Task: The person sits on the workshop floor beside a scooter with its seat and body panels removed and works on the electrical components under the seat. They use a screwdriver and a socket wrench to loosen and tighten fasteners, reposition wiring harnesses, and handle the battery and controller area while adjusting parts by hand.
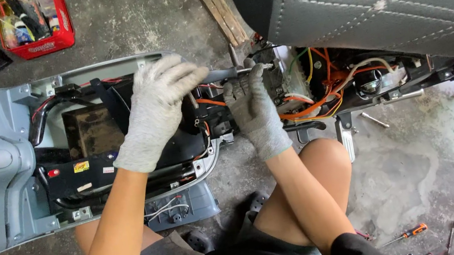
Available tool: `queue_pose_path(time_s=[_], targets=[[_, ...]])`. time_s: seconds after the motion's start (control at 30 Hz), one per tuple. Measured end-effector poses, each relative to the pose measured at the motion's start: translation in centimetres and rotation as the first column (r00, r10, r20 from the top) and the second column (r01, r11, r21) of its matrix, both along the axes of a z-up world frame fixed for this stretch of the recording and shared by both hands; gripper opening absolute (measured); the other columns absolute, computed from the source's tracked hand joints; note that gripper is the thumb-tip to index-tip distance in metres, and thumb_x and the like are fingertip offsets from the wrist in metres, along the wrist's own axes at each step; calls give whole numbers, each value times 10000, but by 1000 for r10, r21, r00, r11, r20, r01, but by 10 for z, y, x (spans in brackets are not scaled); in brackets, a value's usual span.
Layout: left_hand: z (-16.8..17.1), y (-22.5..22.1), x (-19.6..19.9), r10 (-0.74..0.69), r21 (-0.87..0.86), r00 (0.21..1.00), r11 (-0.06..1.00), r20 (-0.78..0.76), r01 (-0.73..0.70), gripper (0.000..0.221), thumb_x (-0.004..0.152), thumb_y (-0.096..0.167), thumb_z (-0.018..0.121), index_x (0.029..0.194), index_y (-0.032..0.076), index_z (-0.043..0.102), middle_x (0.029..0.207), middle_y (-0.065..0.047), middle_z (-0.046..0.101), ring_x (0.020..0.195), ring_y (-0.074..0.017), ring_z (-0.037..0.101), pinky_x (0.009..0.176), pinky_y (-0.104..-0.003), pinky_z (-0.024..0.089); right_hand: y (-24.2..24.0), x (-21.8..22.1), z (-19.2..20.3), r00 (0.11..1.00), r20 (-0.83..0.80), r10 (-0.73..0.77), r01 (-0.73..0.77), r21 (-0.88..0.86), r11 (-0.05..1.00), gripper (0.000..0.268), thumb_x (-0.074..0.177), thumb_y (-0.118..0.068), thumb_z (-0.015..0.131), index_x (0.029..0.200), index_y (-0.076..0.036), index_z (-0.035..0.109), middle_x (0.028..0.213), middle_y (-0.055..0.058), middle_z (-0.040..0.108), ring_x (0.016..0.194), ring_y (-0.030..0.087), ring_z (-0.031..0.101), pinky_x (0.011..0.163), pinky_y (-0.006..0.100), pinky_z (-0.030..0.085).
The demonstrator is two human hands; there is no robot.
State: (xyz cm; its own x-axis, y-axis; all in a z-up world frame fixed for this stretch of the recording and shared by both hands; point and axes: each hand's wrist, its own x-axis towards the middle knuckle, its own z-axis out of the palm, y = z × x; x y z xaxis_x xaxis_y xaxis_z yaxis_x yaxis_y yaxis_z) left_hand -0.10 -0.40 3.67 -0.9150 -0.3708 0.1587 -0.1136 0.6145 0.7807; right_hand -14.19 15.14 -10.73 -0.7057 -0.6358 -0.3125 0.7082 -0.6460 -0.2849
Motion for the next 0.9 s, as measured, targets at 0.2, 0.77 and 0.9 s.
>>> queue_pose_path(time_s=[0.2,0.77,0.9], targets=[[2,5,4,-201,-742,961,670,-189,-6,473,841,-15,680,1225,242,779,1323,28,688,1349,-262,555,1154,-487,412,-3,-18,-22,990,130,60,-70,73,995,478,968,-430,624,1399,-232,567,1286,6,623,1130,169,577,1022,376,467],[-31,16,0,-125,933,979,-342,-161,109,866,1026,737,398,1120,-52,743,787,-78,746,475,-82,593,419,-201,427,3,-24,-57,987,139,80,-46,-231,972,562,969,95,388,1477,-110,513,1463,89,581,1383,214,514,1250,403,354],[-8,13,-14,29,962,962,-22,272,-271,571,989,569,497,1116,53,704,784,-90,749,536,-126,636,466,-245,451,5,-19,-36,989,134,57,-24,-234,972,506,1019,48,418,1483,-133,513,1484,40,573,1398,180,502,1236,396,356]])
